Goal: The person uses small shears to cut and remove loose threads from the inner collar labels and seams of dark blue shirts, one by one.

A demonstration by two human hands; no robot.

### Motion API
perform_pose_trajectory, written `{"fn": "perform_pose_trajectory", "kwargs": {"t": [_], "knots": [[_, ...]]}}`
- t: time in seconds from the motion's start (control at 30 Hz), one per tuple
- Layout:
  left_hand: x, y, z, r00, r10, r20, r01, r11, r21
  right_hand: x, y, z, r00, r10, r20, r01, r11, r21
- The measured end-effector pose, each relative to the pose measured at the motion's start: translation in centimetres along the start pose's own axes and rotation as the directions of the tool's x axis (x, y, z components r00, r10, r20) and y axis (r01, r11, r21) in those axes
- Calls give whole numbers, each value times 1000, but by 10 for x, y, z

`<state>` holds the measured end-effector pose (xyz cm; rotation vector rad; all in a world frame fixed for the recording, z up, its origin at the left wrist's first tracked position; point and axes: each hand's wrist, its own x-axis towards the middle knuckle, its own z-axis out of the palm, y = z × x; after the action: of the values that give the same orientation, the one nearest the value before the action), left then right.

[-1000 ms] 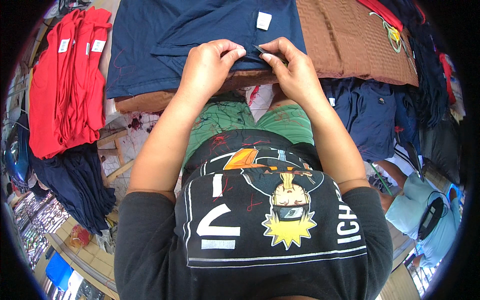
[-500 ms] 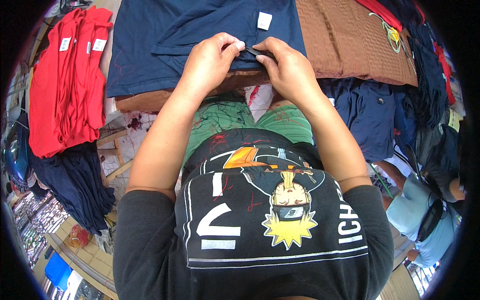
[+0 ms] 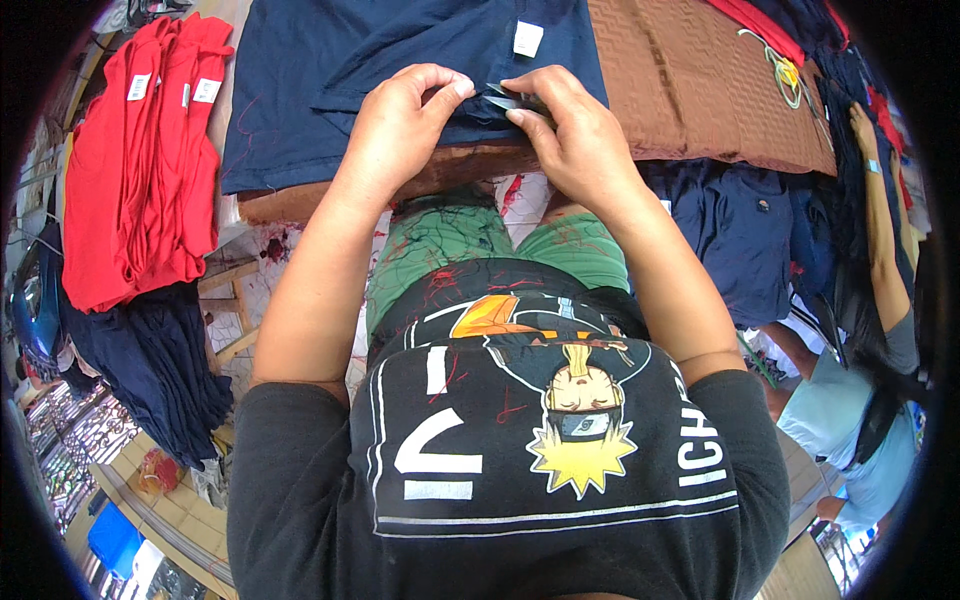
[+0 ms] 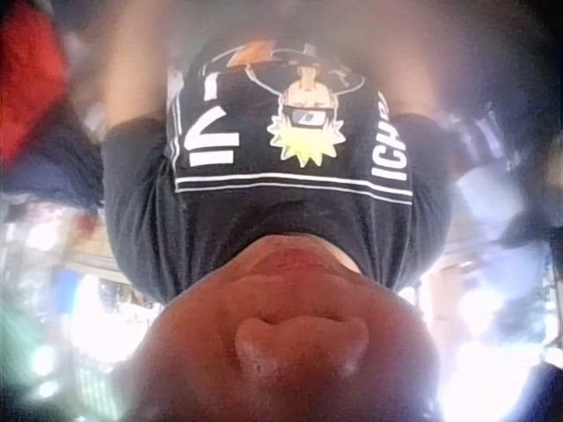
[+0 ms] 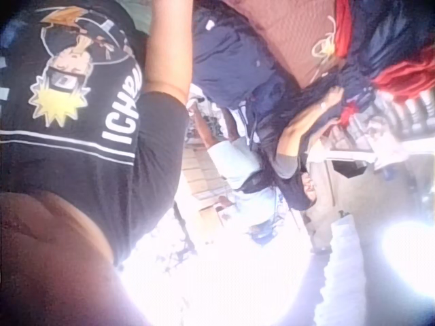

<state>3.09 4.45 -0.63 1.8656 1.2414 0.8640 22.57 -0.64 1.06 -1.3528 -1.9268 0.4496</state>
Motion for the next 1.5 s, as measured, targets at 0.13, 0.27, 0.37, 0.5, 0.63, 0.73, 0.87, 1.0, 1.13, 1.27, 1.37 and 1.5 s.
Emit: {"fn": "perform_pose_trajectory", "kwargs": {"t": [0.13,0.27,0.37,0.5,0.63,0.73,0.87,1.0,1.13,1.27,1.37,1.5], "knots": [[-5,14,-20,942,179,285,-216,971,106,5,-2,2,1000,-15,20,17,994,-107],[-25,53,-71,711,70,700,-321,917,235,5,10,-11,996,48,-81,-60,987,-150],[-23,76,-81,822,-188,538,-73,901,428,2,15,-18,995,38,-89,-49,992,-118],[-15,49,-44,922,233,308,-355,826,439,-7,9,-18,998,53,22,-50,992,-115],[-12,19,-8,931,323,168,-363,783,505,-16,19,-15,996,56,67,-39,973,-229],[-4,4,-6,929,346,136,-365,784,502,-19,32,-17,999,28,30,-20,971,-240],[6,-10,-16,926,366,87,-364,813,454,-17,40,-22,987,151,-59,-149,988,44],[8,-6,-21,981,186,54,-193,919,343,-8,38,-27,957,281,-64,-283,959,-13],[12,3,-10,924,374,-74,-281,800,530,-8,40,-19,935,345,-78,-351,932,-93],[-4,28,18,869,481,-112,-433,852,295,-9,40,-19,929,362,-81,-369,923,-112],[-9,30,41,920,388,-64,-365,904,223,-8,41,-19,936,340,-94,-350,929,-120],[-9,23,54,907,418,-40,-377,852,363,-10,33,-22,947,219,-237,-251,961,-118]]}}
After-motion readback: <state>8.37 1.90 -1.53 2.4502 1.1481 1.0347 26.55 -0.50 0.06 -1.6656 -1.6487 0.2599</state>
